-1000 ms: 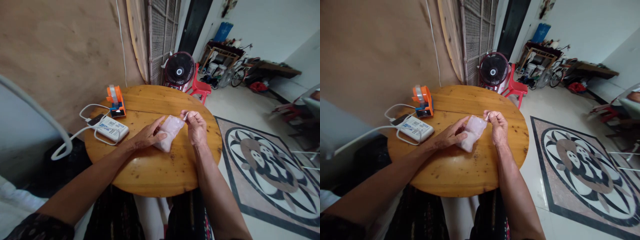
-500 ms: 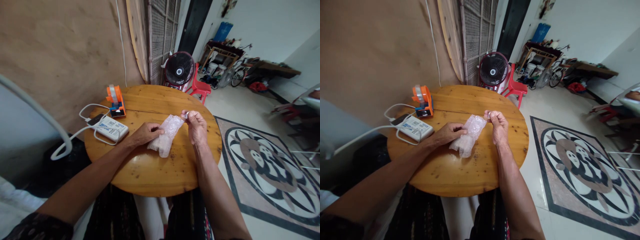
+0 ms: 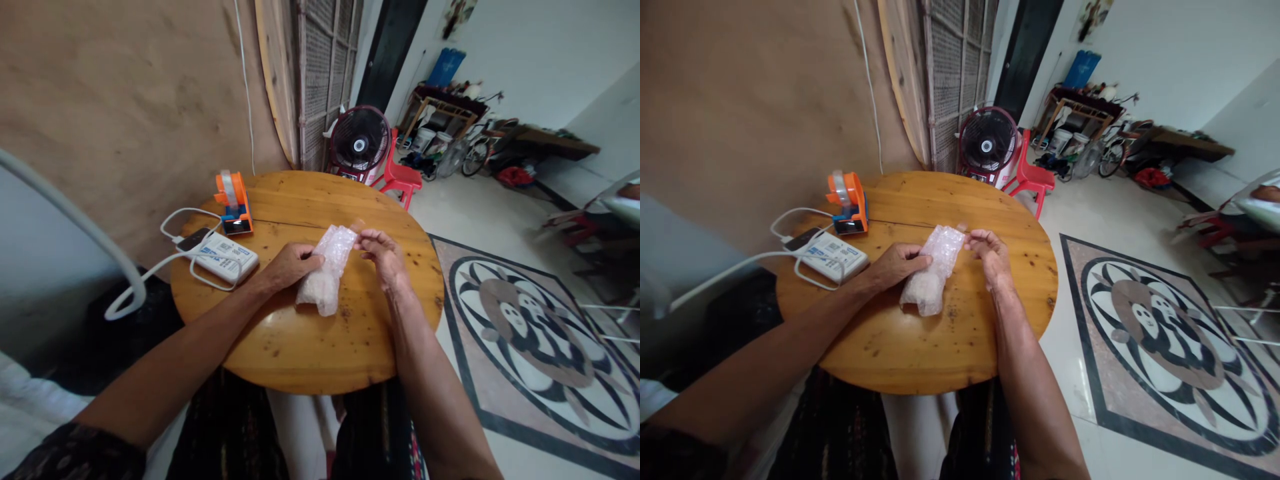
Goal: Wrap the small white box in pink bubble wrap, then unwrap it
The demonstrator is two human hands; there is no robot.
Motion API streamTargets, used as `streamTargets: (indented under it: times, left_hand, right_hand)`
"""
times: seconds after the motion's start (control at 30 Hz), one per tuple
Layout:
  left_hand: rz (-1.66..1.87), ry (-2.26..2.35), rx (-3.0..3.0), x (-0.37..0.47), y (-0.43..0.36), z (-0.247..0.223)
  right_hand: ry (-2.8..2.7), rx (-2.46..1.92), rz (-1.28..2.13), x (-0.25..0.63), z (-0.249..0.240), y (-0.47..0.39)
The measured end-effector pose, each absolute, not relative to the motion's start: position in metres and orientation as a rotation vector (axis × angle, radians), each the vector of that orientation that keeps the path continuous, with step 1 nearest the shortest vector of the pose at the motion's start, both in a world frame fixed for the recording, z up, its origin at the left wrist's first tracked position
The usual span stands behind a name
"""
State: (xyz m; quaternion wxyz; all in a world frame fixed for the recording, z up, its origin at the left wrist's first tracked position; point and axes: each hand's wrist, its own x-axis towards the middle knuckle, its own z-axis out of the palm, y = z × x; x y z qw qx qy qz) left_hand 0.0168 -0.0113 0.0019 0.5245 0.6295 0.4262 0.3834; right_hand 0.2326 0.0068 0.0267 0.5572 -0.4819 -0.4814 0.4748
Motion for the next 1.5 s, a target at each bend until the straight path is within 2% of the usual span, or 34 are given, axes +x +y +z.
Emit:
streamTargets:
  times: [0.27, 0.63, 0.97, 1.03, 1.2, 1.5]
  left_hand:
    - [0.920, 1.024, 1.543, 0.017, -0.012, 0.004]
    - [1.122, 0.970, 1.529, 0.015, -0.006, 0.000]
    - [0.928, 0.933, 1.711, 0.011, -0.008, 0.003]
    - [0.933, 0.978, 1.688, 0.011, -0.007, 0.000]
    - [0.932, 0.944, 1.603, 0.013, -0.006, -0.002]
    - [0.801, 0.799, 1.694, 0.011, -0.012, 0.012]
  right_hand:
    - [-1.348, -1.078, 1.298, 0.216, 0.021, 0.000]
    - [-1.050, -1.068, 1.248, 0.215, 0.012, 0.007]
    - [-1.122, -1.131, 1.276, 0.210, 0.003, 0.017]
    - [-1.146, -1.165, 1.194, 0.211, 0.005, 0.018]
    - [-1.222, -1.077, 0.744, 0.214, 0.011, 0.013]
    - [-1.704, -1.179, 0.702, 0.205, 0.013, -0.006]
